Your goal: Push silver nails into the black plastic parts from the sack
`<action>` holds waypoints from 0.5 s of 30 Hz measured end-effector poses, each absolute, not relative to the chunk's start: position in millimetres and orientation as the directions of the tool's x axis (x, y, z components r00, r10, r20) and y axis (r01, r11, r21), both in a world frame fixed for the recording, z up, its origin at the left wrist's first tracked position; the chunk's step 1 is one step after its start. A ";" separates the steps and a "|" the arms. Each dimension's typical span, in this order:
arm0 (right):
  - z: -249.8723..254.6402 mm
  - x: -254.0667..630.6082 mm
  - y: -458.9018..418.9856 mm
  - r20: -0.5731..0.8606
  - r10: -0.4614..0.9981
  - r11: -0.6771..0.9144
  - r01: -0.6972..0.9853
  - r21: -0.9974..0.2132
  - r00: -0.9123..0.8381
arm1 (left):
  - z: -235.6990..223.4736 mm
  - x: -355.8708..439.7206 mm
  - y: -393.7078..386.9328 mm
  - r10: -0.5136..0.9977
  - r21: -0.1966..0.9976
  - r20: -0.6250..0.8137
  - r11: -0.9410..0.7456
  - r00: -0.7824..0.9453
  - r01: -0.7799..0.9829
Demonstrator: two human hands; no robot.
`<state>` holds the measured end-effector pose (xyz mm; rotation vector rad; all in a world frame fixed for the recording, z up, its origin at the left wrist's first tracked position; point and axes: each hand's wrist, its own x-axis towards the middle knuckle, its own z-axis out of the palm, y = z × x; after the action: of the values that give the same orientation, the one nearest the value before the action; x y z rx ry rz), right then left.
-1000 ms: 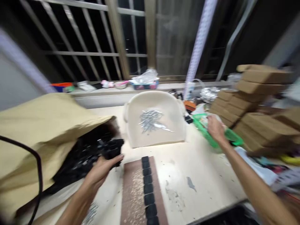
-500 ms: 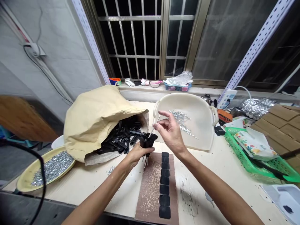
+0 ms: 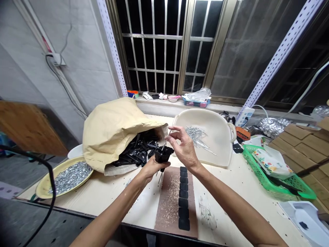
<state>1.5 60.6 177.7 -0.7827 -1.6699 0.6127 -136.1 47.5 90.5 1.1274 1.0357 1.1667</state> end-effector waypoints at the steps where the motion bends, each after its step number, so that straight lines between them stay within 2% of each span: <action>1: 180.3 -0.1 56.1 0.640 0.754 0.656 0.204 -0.726 -0.147 | 92.7 -136.5 44.2 0.993 0.989 -0.024 0.040 0.112 -0.143; 7: 187.1 -11.6 26.4 0.658 0.721 0.690 0.308 -0.655 -0.217 | 105.3 -140.3 20.8 0.992 0.983 0.040 -0.017 0.124 -0.184; 15: 194.2 -26.0 -22.4 0.696 0.651 0.758 0.315 -0.571 -0.305 | 121.8 -147.9 -19.9 0.977 0.945 0.153 -0.101 0.147 -0.312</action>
<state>-26.0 -22.4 194.2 -0.7373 -1.9077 0.4015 -147.9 -19.9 121.8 1.1455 0.7950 1.3043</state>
